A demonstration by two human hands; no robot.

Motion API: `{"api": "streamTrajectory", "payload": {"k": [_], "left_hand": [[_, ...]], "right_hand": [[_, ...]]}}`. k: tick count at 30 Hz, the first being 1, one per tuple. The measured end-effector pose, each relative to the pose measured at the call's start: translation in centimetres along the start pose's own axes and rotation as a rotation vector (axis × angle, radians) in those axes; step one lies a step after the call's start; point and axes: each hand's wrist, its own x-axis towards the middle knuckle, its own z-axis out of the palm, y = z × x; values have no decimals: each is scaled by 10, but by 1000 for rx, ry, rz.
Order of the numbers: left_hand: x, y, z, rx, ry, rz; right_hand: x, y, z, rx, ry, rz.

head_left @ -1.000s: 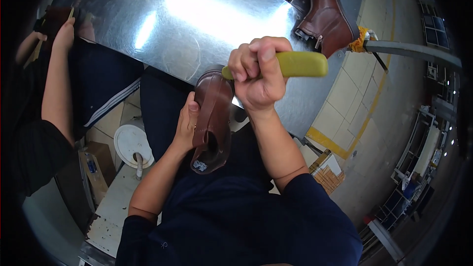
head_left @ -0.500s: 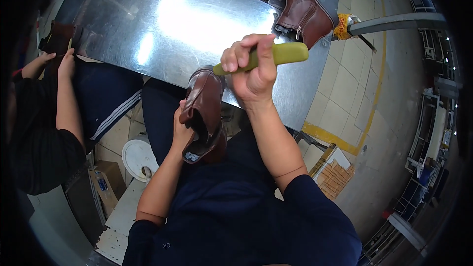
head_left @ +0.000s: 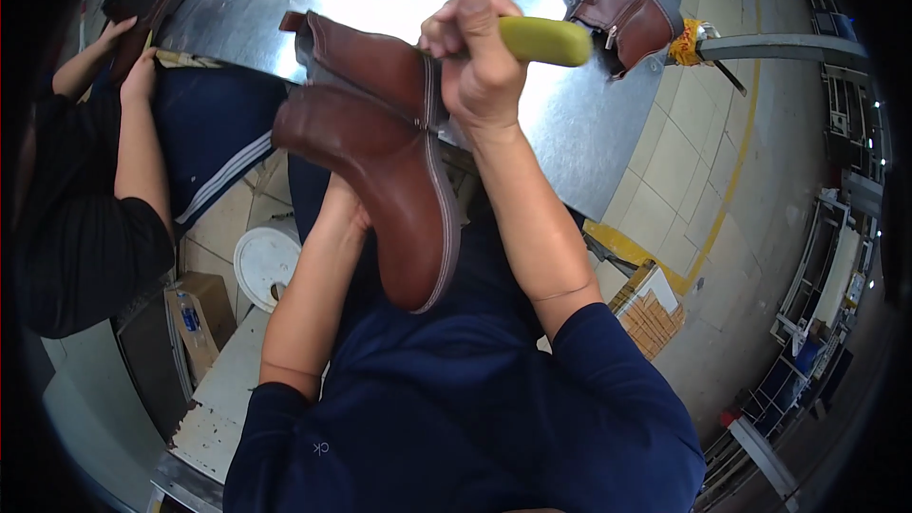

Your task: Inspecting and cleaning brown leather boots at a factory workbench.

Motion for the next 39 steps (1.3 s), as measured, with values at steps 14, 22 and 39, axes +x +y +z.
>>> {"api": "streamTrajectory", "payload": {"k": [14, 22, 39], "left_hand": [[8, -7, 25, 144, 225, 28], [6, 7, 81, 317, 314, 238], [-5, -8, 80, 552, 16, 285]], "right_hand": [[-73, -66, -34, -217, 236, 253], [-157, -103, -33, -205, 14, 442], [-140, -100, -30, -180, 201, 415]]}}
